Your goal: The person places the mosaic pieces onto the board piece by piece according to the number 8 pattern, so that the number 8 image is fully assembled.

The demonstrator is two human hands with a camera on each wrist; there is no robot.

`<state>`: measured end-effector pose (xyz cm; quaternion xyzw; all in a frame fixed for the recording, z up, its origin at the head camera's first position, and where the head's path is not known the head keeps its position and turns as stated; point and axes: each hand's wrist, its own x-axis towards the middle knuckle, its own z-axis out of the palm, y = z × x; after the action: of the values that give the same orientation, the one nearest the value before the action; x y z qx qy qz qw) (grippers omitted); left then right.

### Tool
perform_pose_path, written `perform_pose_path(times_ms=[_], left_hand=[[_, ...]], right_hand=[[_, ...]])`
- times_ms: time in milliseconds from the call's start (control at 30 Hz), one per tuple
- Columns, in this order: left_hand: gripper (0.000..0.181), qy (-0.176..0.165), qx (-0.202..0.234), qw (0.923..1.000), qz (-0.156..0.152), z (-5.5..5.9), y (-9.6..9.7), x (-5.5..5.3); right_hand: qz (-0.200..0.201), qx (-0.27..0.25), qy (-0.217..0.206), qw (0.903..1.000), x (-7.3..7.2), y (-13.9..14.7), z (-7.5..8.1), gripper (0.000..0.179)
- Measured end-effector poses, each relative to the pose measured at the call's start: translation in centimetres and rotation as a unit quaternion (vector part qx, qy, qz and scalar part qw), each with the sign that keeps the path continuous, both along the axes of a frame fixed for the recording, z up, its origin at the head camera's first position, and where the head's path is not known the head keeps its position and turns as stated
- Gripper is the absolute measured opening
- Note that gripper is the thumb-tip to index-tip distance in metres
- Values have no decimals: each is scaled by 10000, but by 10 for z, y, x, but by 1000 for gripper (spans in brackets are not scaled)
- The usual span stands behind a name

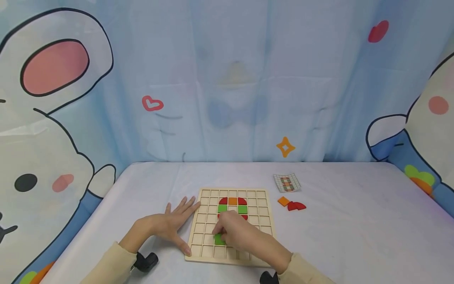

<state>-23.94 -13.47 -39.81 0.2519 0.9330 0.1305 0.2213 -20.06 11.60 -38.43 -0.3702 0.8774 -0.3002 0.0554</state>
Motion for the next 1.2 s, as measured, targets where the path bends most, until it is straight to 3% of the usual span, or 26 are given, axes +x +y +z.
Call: perform_pose_path(times_ms=[233,500,967,1200], left_hand=[[132,3,26,10000,-5,1,1,0],[133,-2,79,10000,-39,3,1,0],[132,-8,57,10000,-10,1,1,1],[133,12,72,10000,-26,-2,0,0]], right_hand=[[-336,293,27,9990,4,-5,0,20],[-410,392,165,9983,3,-6,0,19],[-438,48,-167,9989,3,0,-3,20],[-391,-405,-335,9979,7,21,-6,19]])
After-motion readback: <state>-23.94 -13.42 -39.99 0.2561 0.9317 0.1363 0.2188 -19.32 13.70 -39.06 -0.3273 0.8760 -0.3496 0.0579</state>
